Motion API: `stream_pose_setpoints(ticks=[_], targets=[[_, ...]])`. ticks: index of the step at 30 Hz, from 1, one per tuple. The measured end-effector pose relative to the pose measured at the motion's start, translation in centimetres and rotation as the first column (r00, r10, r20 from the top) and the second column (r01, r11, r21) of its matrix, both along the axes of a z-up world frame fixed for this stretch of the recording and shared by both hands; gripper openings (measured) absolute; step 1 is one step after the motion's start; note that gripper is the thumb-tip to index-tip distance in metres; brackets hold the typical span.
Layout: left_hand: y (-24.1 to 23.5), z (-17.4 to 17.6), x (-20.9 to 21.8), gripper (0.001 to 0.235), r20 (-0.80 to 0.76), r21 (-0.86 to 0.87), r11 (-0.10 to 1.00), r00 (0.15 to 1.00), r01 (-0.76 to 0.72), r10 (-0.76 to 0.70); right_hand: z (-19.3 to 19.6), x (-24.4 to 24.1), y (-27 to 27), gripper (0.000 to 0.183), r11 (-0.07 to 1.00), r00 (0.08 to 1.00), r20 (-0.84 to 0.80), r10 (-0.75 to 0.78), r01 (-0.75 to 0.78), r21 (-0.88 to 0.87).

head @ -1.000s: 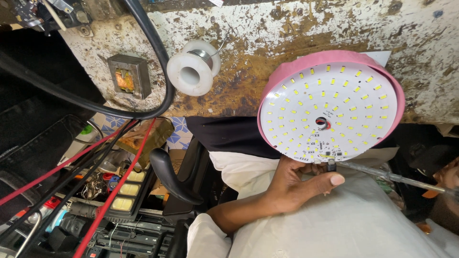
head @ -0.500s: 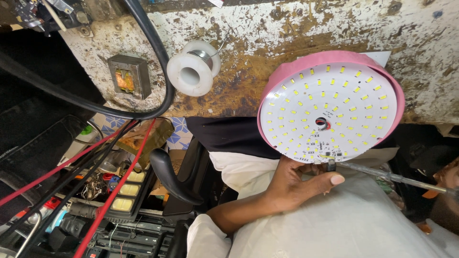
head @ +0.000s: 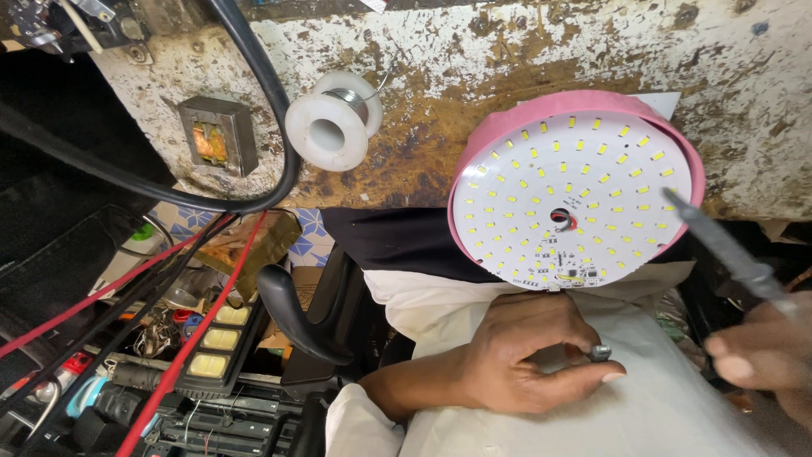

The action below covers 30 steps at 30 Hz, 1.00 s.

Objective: The person solders a wire to a circular LED module using a soldering iron and solder wire. They hold the module steady with one hand while applying heat and solder with the other, then inspect the joint.

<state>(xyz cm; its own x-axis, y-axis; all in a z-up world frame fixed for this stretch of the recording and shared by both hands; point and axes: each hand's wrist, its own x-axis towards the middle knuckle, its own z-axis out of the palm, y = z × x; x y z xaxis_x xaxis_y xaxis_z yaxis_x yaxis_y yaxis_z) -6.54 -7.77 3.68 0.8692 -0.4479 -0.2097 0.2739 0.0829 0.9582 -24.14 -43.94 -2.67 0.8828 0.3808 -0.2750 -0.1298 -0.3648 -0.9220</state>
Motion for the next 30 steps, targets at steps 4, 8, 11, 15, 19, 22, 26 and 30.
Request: stream_pose_setpoints(ticks=[4, 8, 11, 15, 19, 22, 26, 30], targets=[[0.0, 0.0, 0.5, 0.021, 0.0, -0.026, 0.999, 1.0, 0.027, -0.027, 7.3, 13.1, 6.6, 0.055, 0.979, 0.929, -0.343, 0.138, -0.18, -0.094], [0.2, 0.0, 0.7, 0.021, -0.062, -0.162, 0.982, 0.992, 0.098, -0.11, 8.0, 15.5, 9.8, 0.039, 0.998, 0.887, -0.461, 0.009, 0.022, 0.061], [0.3, 0.2, 0.9, 0.021, -0.074, -0.2, 0.97, 0.986, 0.135, -0.153, 7.6, 16.0, 10.3, 0.034, 0.984, 0.908, -0.418, 0.026, 0.051, 0.171], [0.3, 0.3, 1.3, 0.022, -0.076, -0.188, 0.972, 0.984, 0.142, -0.159, 6.7, 15.9, 10.2, 0.034, 0.968, 0.852, -0.515, 0.09, 0.047, 0.246], [0.3, 0.4, 1.4, 0.022, -0.078, -0.172, 0.974, 0.984, 0.146, -0.162, 6.2, 17.4, 10.2, 0.037, 0.95, 0.813, -0.503, 0.293, -0.186, 0.252], [0.3, 0.4, 1.3, 0.022, -0.085, -0.168, 0.975, 0.983, 0.144, -0.16, 6.2, 17.1, 10.3, 0.033, 0.963, 0.821, -0.513, 0.25, -0.156, 0.22], [0.1, 0.5, 1.2, 0.021, -0.01, -0.113, 0.986, 0.993, 0.12, -0.122, 6.1, 16.7, 10.2, 0.029, 0.968, 0.807, -0.549, 0.218, -0.108, 0.226], [0.1, 1.1, 1.1, 0.022, 0.239, 0.102, 0.994, 0.968, 0.049, -0.072, 5.3, 16.1, 9.7, 0.036, 0.96, 0.812, -0.53, 0.243, -0.123, 0.252]])
